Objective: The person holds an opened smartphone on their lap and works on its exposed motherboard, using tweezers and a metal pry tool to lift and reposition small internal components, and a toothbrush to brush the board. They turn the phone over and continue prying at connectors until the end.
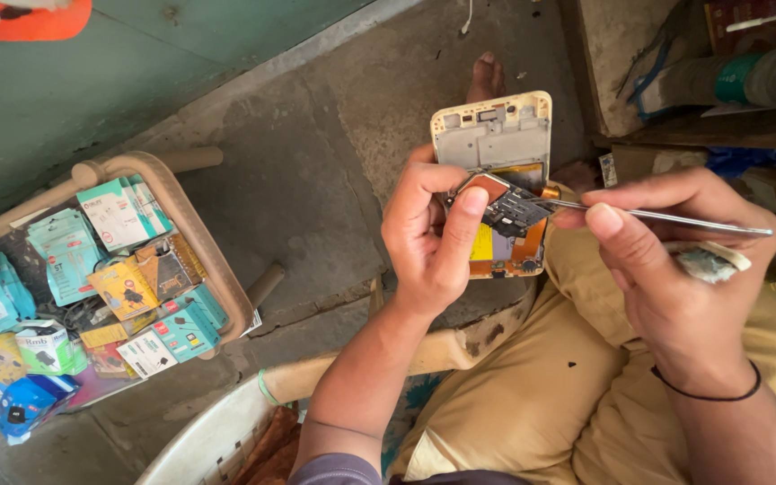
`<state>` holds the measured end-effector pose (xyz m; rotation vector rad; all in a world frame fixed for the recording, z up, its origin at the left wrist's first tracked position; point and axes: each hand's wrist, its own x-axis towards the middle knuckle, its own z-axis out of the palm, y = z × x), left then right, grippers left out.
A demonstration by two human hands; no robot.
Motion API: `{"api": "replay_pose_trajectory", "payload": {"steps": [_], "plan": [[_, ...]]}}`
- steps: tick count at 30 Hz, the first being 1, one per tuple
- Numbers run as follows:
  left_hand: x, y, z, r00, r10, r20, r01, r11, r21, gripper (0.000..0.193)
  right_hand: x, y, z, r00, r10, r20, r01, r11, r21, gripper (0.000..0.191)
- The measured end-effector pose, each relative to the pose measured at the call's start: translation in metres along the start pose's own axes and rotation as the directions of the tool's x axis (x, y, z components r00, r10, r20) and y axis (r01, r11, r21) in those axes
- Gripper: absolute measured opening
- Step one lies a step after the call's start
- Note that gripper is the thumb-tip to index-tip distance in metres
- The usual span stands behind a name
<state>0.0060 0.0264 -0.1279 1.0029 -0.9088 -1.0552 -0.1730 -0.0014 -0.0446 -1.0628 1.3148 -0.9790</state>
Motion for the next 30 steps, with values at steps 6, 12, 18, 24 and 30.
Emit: {"api": "replay_pose_trajectory", "payload": {"steps": [6, 12, 18, 24, 30], "plan": [[0.001, -0.004, 0.003, 0.999, -0.021, -0.034, 0.019, 0.999, -0.045, 0.015, -0.002, 0.015, -0.007, 0.956, -0.267, -0.119, 0.288, 0.933, 0.217, 0.015], [0.003, -0.004, 0.003, 0.996, -0.042, -0.08, 0.035, 0.996, -0.087, 0.014, -0.009, 0.012, -0.016, 0.909, -0.398, 0.125, 0.417, 0.866, -0.277, 0.011], [0.004, -0.004, 0.005, 0.993, -0.019, -0.114, 0.01, 0.996, -0.084, 0.013, -0.013, 0.005, 0.004, 0.774, -0.551, 0.313, 0.632, 0.632, -0.449, 0.014], [0.002, -0.001, 0.006, 0.99, 0.0, -0.143, -0.005, 0.999, -0.036, 0.014, -0.015, -0.004, 0.013, 0.753, -0.529, 0.391, 0.652, 0.521, -0.55, 0.019], [0.002, 0.005, 0.009, 0.989, 0.024, -0.145, -0.022, 1.0, 0.019, 0.015, -0.015, -0.001, 0.012, 0.797, -0.522, 0.303, 0.595, 0.597, -0.538, 0.015]]}}
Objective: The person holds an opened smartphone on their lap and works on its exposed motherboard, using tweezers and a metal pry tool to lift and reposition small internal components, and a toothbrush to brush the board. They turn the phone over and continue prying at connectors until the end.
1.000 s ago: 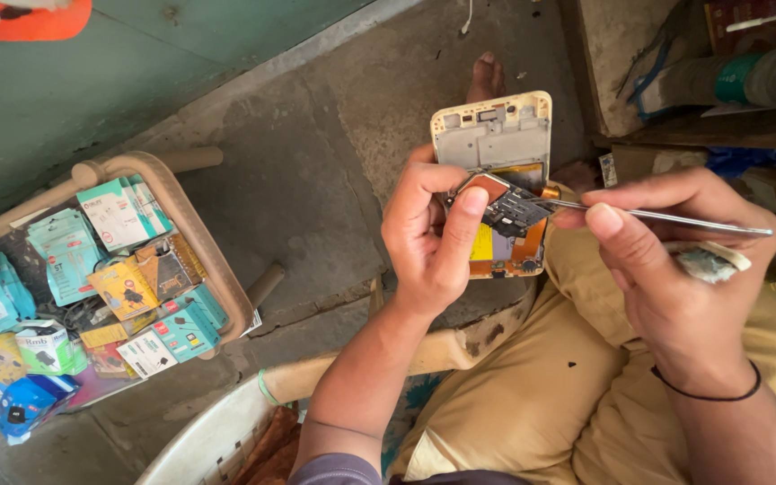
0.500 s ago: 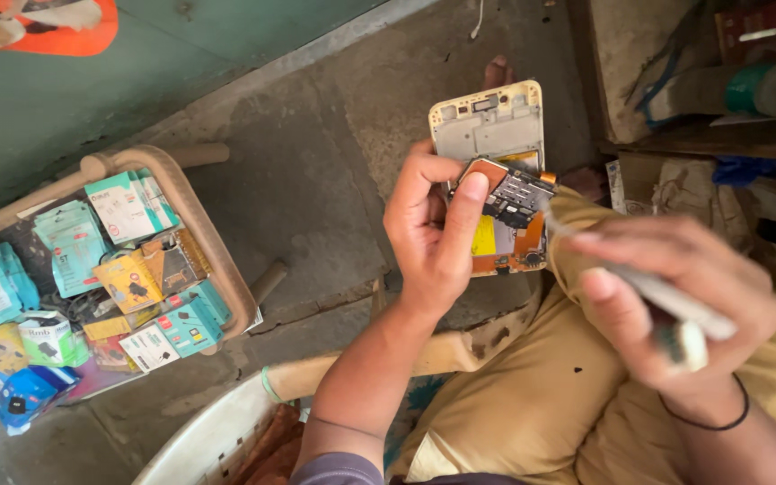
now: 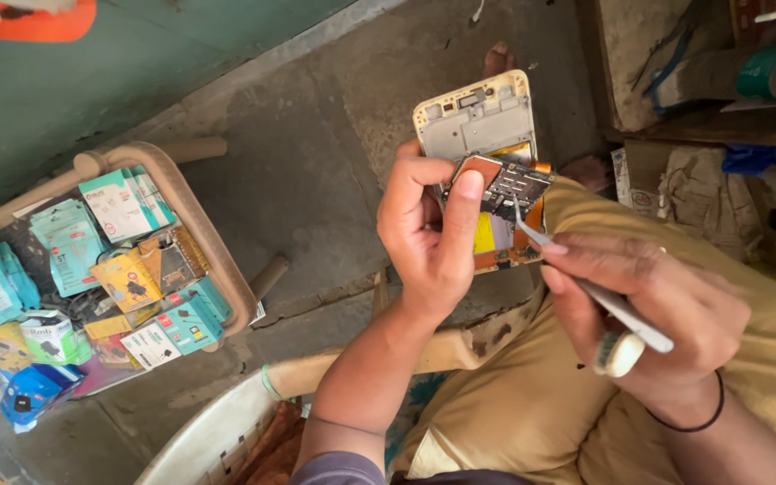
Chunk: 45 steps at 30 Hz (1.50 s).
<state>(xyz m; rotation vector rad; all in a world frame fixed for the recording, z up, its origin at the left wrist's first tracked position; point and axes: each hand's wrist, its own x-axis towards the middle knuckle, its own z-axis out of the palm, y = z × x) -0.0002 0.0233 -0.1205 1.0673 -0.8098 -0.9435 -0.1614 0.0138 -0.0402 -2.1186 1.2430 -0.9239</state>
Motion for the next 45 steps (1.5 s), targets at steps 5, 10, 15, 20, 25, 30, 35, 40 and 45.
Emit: {"api": "replay_pose_trajectory", "payload": {"steps": [5, 10, 15, 20, 25, 30, 35, 40, 45], "plan": [[0.0, 0.001, 0.001, 1.0, 0.02, 0.004, -0.02, 1.0, 0.023, 0.015, -0.003, 0.005, 0.0, 0.998, 0.053, -0.025, -0.052, 0.997, 0.065, 0.012], [0.0, 0.0, 0.0, 1.0, 0.018, 0.003, -0.018, 0.999, 0.045, 0.016, -0.002, 0.005, 0.0, 0.997, 0.079, -0.013, -0.077, 0.992, 0.096, 0.011], [0.0, -0.001, 0.0, 1.0, 0.021, 0.019, -0.021, 0.999, 0.026, 0.016, -0.002, 0.006, -0.001, 0.997, 0.082, -0.012, -0.081, 0.993, 0.081, 0.011], [-0.001, -0.001, 0.0, 1.0, 0.02, 0.022, -0.021, 0.999, 0.026, 0.016, -0.003, 0.007, -0.001, 0.995, 0.097, -0.009, -0.096, 0.99, 0.107, 0.011], [0.0, -0.001, 0.0, 1.0, 0.02, 0.019, -0.021, 0.999, 0.043, 0.017, -0.005, 0.01, -0.001, 0.992, 0.124, -0.008, -0.122, 0.984, 0.13, 0.012], [0.0, 0.0, 0.001, 1.0, 0.021, 0.02, -0.022, 0.999, 0.047, 0.017, -0.008, 0.012, -0.003, 0.988, 0.153, 0.0, -0.151, 0.977, 0.153, 0.013], [-0.001, -0.001, 0.001, 1.0, 0.011, 0.023, -0.012, 0.999, 0.036, 0.014, -0.008, 0.012, -0.004, 0.985, 0.173, 0.001, -0.171, 0.968, 0.182, 0.013], [0.0, -0.001, 0.0, 0.999, 0.021, 0.029, -0.022, 0.999, 0.029, 0.017, -0.006, 0.011, -0.004, 0.974, 0.227, 0.007, -0.224, 0.956, 0.19, 0.013], [-0.001, 0.0, 0.0, 0.999, 0.012, 0.036, -0.013, 1.0, 0.022, 0.013, -0.007, 0.008, -0.004, 0.935, 0.356, 0.01, -0.344, 0.896, 0.283, 0.013]]}}
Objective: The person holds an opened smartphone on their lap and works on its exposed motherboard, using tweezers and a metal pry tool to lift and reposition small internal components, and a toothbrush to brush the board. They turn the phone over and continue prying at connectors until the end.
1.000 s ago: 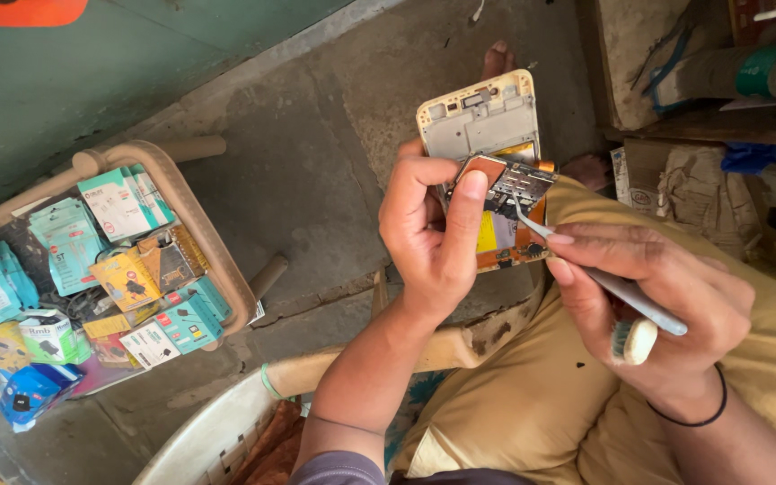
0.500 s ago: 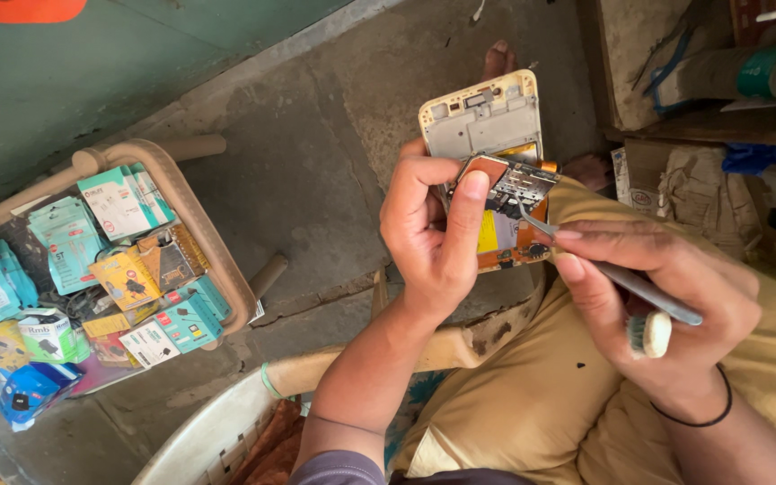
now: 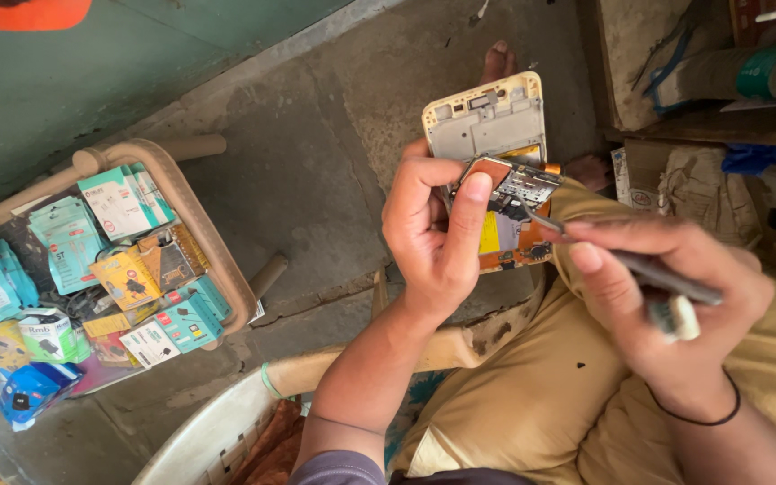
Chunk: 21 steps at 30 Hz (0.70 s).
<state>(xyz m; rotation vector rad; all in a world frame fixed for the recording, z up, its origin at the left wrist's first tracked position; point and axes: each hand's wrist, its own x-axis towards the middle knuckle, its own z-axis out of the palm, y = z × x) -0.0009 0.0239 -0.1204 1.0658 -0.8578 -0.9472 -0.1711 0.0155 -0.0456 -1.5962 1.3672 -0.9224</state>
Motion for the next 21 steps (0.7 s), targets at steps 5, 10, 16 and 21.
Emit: {"api": "replay_pose_trajectory", "payload": {"steps": [5, 10, 16, 21], "plan": [[-0.0004, -0.0008, 0.0001, 1.0, 0.009, 0.002, -0.009, 1.0, 0.02, 0.016, 0.0011, 0.0013, 0.0013, 0.974, 0.223, -0.047, -0.213, 0.964, 0.156, 0.014], [-0.0007, -0.0008, 0.0002, 1.0, 0.006, 0.007, -0.006, 1.0, 0.0, 0.016, 0.0032, 0.0016, 0.0018, 0.952, 0.306, -0.023, -0.283, 0.905, 0.318, 0.011], [-0.0008, -0.0014, 0.0011, 1.0, -0.016, 0.004, 0.016, 1.0, -0.017, 0.015, 0.0051, 0.0, 0.0013, 0.951, 0.308, -0.011, -0.288, 0.901, 0.326, 0.01], [-0.0013, -0.0021, 0.0011, 1.0, 0.004, 0.009, -0.004, 1.0, -0.008, 0.016, 0.0059, -0.0003, 0.0014, 0.949, 0.314, -0.008, -0.296, 0.902, 0.315, 0.011]]}}
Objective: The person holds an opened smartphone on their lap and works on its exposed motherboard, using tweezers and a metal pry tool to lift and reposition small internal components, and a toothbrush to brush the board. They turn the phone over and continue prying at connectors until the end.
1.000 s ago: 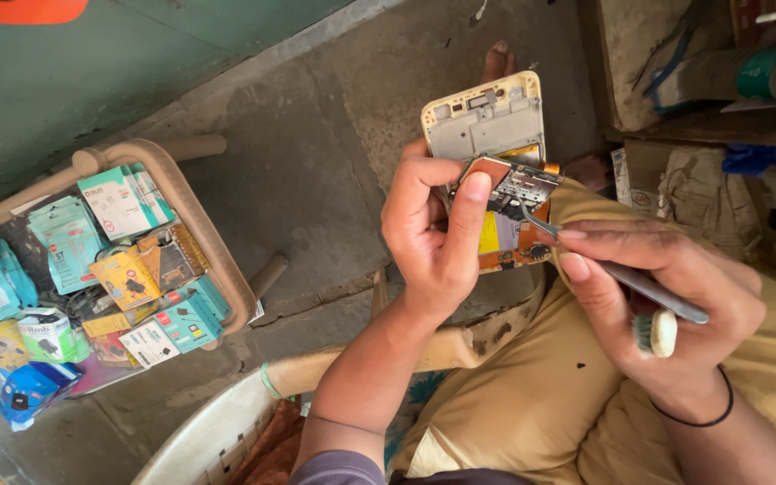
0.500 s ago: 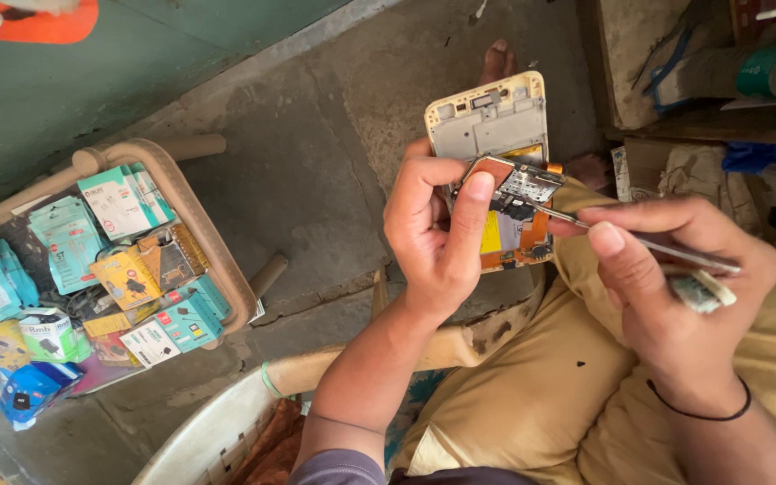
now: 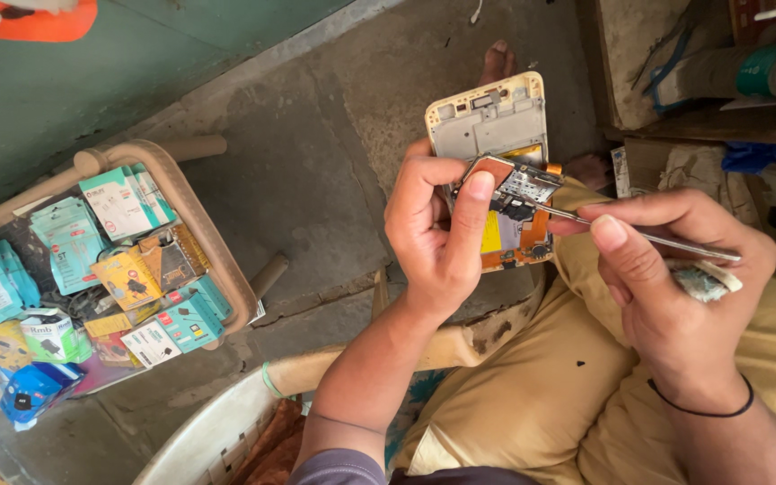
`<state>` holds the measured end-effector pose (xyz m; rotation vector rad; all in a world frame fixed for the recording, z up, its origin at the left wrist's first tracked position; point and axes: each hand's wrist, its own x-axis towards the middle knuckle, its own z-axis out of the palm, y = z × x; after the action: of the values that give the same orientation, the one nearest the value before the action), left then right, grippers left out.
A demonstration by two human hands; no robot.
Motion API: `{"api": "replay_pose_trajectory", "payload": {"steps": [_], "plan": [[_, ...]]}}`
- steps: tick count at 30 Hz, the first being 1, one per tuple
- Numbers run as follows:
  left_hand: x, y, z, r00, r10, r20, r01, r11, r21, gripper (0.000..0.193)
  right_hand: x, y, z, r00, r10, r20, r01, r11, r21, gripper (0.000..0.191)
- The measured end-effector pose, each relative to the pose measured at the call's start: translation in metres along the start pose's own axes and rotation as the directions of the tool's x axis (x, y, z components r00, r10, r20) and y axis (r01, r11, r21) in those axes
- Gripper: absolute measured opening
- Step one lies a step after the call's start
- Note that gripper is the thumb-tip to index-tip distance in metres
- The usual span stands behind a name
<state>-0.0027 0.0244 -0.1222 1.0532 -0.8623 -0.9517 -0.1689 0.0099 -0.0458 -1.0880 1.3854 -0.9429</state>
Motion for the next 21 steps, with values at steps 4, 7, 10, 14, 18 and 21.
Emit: {"api": "replay_pose_trajectory", "payload": {"steps": [4, 7, 10, 14, 18, 21], "plan": [[-0.0006, 0.0003, -0.0004, 1.0, -0.003, -0.006, 0.003, 0.999, 0.038, 0.016, -0.0011, 0.0011, -0.0005, 1.0, -0.029, -0.008, 0.029, 0.998, 0.057, 0.012], [0.0008, 0.0, -0.0006, 1.0, 0.003, -0.01, -0.003, 1.0, 0.006, 0.016, -0.0018, 0.0024, -0.0025, 0.999, -0.051, -0.008, 0.051, 0.998, 0.025, 0.014], [0.0019, -0.0003, 0.0001, 1.0, 0.009, -0.018, -0.009, 1.0, 0.018, 0.016, -0.0028, 0.0041, -0.0036, 0.999, -0.053, -0.007, 0.053, 0.998, -0.025, 0.017], [0.0021, 0.0011, -0.0006, 1.0, 0.012, -0.009, -0.012, 1.0, 0.025, 0.016, -0.0027, 0.0067, -0.0037, 0.995, -0.101, 0.022, 0.102, 0.992, -0.067, 0.02], [0.0017, 0.0019, -0.0001, 1.0, -0.002, -0.008, 0.002, 1.0, -0.009, 0.016, -0.0032, 0.0072, -0.0043, 0.996, -0.084, 0.013, 0.085, 0.991, -0.099, 0.02], [0.0015, 0.0022, 0.0001, 1.0, -0.005, -0.01, 0.005, 1.0, 0.0, 0.016, -0.0031, 0.0076, -0.0048, 0.996, -0.092, 0.016, 0.093, 0.992, -0.084, 0.02]]}}
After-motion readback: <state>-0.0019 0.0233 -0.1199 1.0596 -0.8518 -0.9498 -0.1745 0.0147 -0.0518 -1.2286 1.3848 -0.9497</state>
